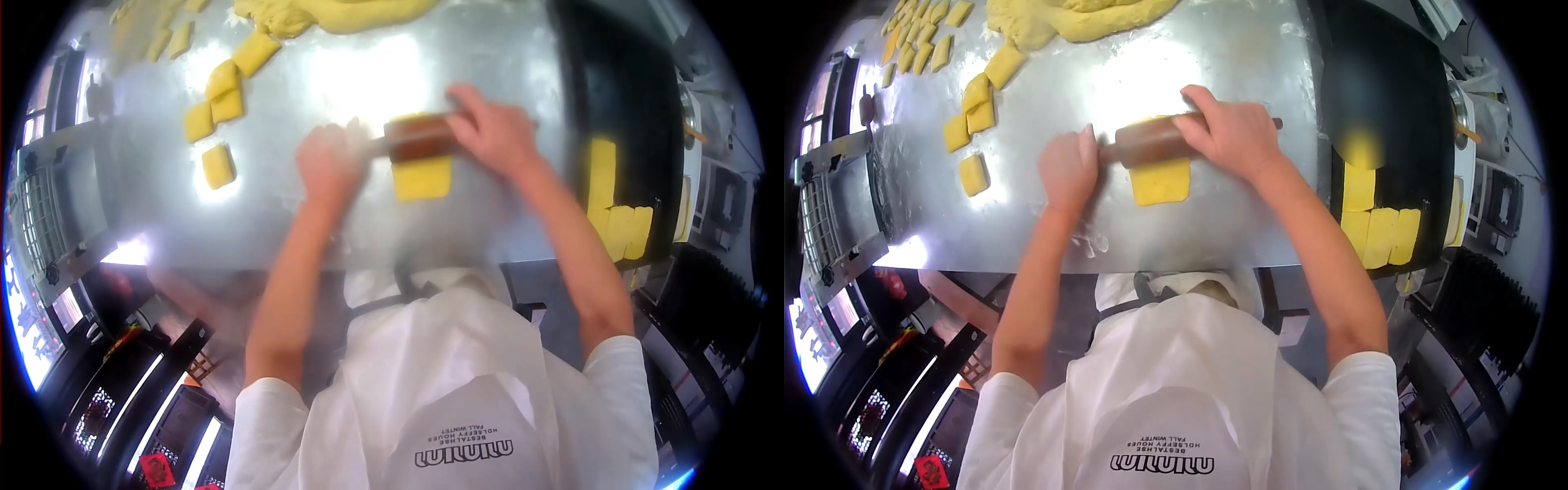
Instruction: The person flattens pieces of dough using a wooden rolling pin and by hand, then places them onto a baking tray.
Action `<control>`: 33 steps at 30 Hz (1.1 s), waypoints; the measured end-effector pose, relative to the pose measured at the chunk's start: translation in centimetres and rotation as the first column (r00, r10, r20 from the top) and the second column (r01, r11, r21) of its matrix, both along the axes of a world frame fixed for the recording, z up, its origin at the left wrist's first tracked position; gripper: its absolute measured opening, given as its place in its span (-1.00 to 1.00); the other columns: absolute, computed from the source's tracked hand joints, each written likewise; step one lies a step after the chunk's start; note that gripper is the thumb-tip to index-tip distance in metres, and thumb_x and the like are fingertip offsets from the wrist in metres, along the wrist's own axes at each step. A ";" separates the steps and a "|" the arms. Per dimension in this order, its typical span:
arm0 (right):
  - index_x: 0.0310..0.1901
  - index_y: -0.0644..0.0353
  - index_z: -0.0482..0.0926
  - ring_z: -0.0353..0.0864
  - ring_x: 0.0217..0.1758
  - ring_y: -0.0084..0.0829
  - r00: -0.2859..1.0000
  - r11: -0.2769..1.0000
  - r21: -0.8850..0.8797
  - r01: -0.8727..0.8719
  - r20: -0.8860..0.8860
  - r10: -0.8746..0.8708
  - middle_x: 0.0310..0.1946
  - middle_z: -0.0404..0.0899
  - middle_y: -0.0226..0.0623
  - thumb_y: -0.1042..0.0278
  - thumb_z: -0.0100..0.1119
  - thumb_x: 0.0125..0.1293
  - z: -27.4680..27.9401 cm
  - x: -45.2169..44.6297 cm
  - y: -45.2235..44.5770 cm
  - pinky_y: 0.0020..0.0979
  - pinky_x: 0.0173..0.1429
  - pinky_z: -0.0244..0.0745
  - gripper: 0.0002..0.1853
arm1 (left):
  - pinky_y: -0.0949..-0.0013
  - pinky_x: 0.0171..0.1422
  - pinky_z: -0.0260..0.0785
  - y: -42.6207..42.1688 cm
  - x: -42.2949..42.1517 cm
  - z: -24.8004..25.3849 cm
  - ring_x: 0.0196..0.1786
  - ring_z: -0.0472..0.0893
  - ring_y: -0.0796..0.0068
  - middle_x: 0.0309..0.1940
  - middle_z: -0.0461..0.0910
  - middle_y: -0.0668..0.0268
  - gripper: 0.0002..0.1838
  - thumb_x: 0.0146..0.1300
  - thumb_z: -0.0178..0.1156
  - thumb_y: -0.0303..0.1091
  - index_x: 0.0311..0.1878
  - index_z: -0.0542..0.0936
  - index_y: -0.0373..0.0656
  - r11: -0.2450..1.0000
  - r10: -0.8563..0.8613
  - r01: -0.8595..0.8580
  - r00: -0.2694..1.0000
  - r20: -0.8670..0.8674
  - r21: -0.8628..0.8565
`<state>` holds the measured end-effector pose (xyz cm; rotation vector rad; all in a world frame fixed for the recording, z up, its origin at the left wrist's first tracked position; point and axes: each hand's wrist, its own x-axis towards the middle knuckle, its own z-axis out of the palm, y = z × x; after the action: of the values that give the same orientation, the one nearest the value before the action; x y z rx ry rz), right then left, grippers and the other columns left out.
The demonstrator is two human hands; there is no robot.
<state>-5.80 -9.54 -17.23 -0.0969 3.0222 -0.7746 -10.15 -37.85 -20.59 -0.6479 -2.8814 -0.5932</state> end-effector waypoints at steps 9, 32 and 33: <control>0.38 0.04 0.55 0.76 -0.31 -0.02 0.997 0.999 0.035 -0.040 -0.064 0.042 -0.40 0.74 -0.10 -0.24 0.35 0.35 -0.3 1.1 -0.6 -0.05 -0.22 0.59 -0.29 | -0.14 -0.17 0.34 -1.1 1.9 -1.7 -0.32 0.56 -0.13 -0.48 0.58 0.03 -0.57 0.57 0.06 -0.25 -0.49 0.56 -0.22 0.997 0.075 -0.076 0.995 0.064 0.008; 0.37 0.06 0.59 0.79 -0.14 -0.06 0.998 0.994 -0.107 0.031 0.060 -0.024 -0.18 0.79 -0.12 -0.37 0.46 0.18 0.4 8.7 -1.7 -0.16 0.00 0.65 -0.15 | -0.10 -0.12 0.37 -2.5 8.0 -1.1 -0.25 0.56 -0.15 -0.38 0.62 0.04 -0.68 0.55 0.13 -0.29 -0.35 0.65 -0.23 0.999 0.038 -0.034 0.988 0.148 -0.034; 0.36 0.04 0.60 0.80 -0.10 -0.09 0.981 0.976 -0.162 0.143 0.154 -0.118 -0.16 0.80 -0.12 -0.35 0.45 0.22 0.7 7.5 -1.6 -0.17 0.04 0.65 -0.19 | -0.08 0.00 0.40 -2.1 6.9 -0.3 -0.13 0.58 -0.17 -0.25 0.64 -0.01 -0.74 0.55 0.13 -0.30 -0.22 0.67 -0.25 0.997 0.036 -0.045 0.992 0.118 0.070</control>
<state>1.68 -11.17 -16.50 0.1511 2.8434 -1.0060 -3.24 -39.93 -20.84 -0.5612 -2.9556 -0.7497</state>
